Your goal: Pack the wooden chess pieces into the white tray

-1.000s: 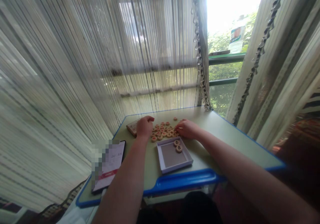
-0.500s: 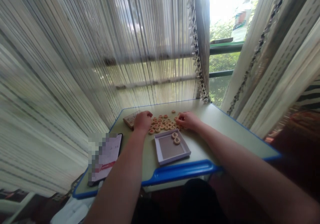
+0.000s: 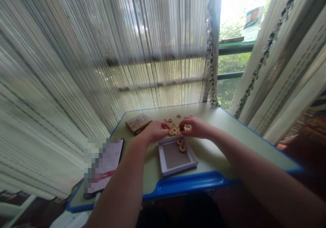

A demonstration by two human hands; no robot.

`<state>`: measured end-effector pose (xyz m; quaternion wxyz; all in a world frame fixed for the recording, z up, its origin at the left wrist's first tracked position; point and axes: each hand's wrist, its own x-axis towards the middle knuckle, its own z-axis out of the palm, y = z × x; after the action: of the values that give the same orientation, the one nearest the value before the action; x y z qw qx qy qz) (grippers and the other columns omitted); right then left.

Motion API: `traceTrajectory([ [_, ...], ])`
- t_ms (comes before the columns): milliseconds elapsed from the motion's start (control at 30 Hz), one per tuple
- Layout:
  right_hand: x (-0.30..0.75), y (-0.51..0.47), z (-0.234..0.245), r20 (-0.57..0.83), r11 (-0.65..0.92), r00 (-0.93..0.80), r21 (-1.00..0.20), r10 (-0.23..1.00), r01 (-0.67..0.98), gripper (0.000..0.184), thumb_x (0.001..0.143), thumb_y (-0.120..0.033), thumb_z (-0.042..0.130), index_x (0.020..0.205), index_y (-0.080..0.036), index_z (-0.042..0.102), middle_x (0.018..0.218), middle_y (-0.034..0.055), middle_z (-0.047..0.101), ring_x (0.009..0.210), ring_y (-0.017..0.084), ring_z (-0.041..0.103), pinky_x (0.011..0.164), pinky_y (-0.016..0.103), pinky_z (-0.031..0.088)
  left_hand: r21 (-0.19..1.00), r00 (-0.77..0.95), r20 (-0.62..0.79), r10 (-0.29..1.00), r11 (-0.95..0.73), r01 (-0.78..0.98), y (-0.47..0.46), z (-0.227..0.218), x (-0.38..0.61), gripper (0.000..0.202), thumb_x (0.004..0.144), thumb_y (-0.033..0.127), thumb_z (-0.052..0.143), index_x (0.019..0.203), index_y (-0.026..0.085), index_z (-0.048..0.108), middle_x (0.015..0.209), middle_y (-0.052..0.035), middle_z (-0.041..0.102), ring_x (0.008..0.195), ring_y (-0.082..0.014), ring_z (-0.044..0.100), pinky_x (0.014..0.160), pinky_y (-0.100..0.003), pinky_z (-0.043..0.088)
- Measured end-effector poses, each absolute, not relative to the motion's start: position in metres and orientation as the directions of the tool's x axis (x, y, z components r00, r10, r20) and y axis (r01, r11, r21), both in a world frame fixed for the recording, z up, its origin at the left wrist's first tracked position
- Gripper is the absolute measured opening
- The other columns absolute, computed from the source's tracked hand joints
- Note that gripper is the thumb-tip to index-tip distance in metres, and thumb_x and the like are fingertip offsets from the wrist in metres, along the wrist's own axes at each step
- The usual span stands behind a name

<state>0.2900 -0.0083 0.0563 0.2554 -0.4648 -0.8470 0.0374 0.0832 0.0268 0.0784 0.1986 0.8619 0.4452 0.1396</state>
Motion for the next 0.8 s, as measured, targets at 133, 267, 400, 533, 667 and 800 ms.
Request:
traceTrajectory([
  [133, 0.283, -0.023, 0.065, 0.336, 0.639, -0.545, -0.342, 0.768, 0.689, 0.017, 0.066, -0.021, 0.065, 0.083, -0.021, 0.067, 0.079, 0.001, 0.065, 0.077, 0.016, 0.056, 0.078, 0.029, 0.04, 0.487, 0.64, -0.035, 0.767, -0.547, 0.681, 0.019, 0.085, 0.085, 0.036, 0.061, 0.019, 0.053, 0.092, 0.018, 0.071, 0.087, -0.0013, 0.07, 0.078, -0.0162, 0.061, 0.068, -0.022, 0.046],
  [267, 0.279, -0.025, 0.061, 0.285, 0.622, -0.552, -0.339, 0.783, 0.706, 0.016, 0.065, -0.022, 0.066, 0.081, -0.021, 0.068, 0.081, 0.0028, 0.061, 0.073, 0.015, 0.054, 0.067, 0.026, 0.041, 0.462, 0.632, -0.053, 0.773, -0.542, 0.702, 0.016, 0.087, 0.086, 0.042, 0.058, 0.015, 0.051, 0.095, 0.019, 0.07, 0.088, -0.0017, 0.07, 0.078, -0.0172, 0.061, 0.065, -0.022, 0.046],
  [400, 0.278, -0.025, 0.059, 0.295, 0.62, -0.546, -0.34, 0.784, 0.707, 0.017, 0.066, -0.023, 0.065, 0.083, -0.022, 0.069, 0.084, 0.0031, 0.059, 0.072, 0.014, 0.053, 0.065, 0.025, 0.041, 0.463, 0.613, -0.055, 0.788, -0.524, 0.715, 0.017, 0.085, 0.087, 0.042, 0.058, 0.014, 0.05, 0.094, 0.019, 0.07, 0.087, -0.0016, 0.07, 0.076, -0.0167, 0.061, 0.065, -0.022, 0.046],
  [533, 0.276, -0.027, 0.061, 0.272, 0.616, -0.553, -0.332, 0.787, 0.714, 0.015, 0.066, -0.022, 0.065, 0.081, -0.022, 0.069, 0.081, 0.0021, 0.059, 0.068, 0.012, 0.052, 0.063, 0.023, 0.04, 0.473, 0.618, -0.037, 0.786, -0.531, 0.703, 0.018, 0.083, 0.086, 0.042, 0.057, 0.013, 0.05, 0.093, 0.019, 0.071, 0.087, -0.0012, 0.07, 0.078, -0.0165, 0.062, 0.067, -0.021, 0.046],
  [667, 0.276, -0.026, 0.061, 0.252, 0.605, -0.55, -0.337, 0.796, 0.721, 0.016, 0.067, -0.024, 0.064, 0.082, -0.022, 0.069, 0.08, 0.0021, 0.059, 0.069, 0.013, 0.052, 0.062, 0.024, 0.04, 0.459, 0.611, -0.024, 0.791, -0.534, 0.71, 0.021, 0.08, 0.085, 0.04, 0.058, 0.015, 0.05, 0.093, 0.02, 0.07, 0.086, -0.0011, 0.07, 0.075, -0.0158, 0.062, 0.065, -0.022, 0.046],
  [800, 0.277, -0.026, 0.061, 0.241, 0.592, -0.54, -0.347, 0.806, 0.728, 0.018, 0.067, -0.027, 0.065, 0.084, -0.022, 0.069, 0.084, 0.0027, 0.059, 0.074, 0.015, 0.053, 0.064, 0.025, 0.04, 0.432, 0.606, -0.023, 0.795, -0.538, 0.723, 0.023, 0.078, 0.085, 0.038, 0.061, 0.019, 0.051, 0.093, 0.02, 0.07, 0.082, -0.0011, 0.069, 0.071, -0.0153, 0.061, 0.061, -0.021, 0.044],
])
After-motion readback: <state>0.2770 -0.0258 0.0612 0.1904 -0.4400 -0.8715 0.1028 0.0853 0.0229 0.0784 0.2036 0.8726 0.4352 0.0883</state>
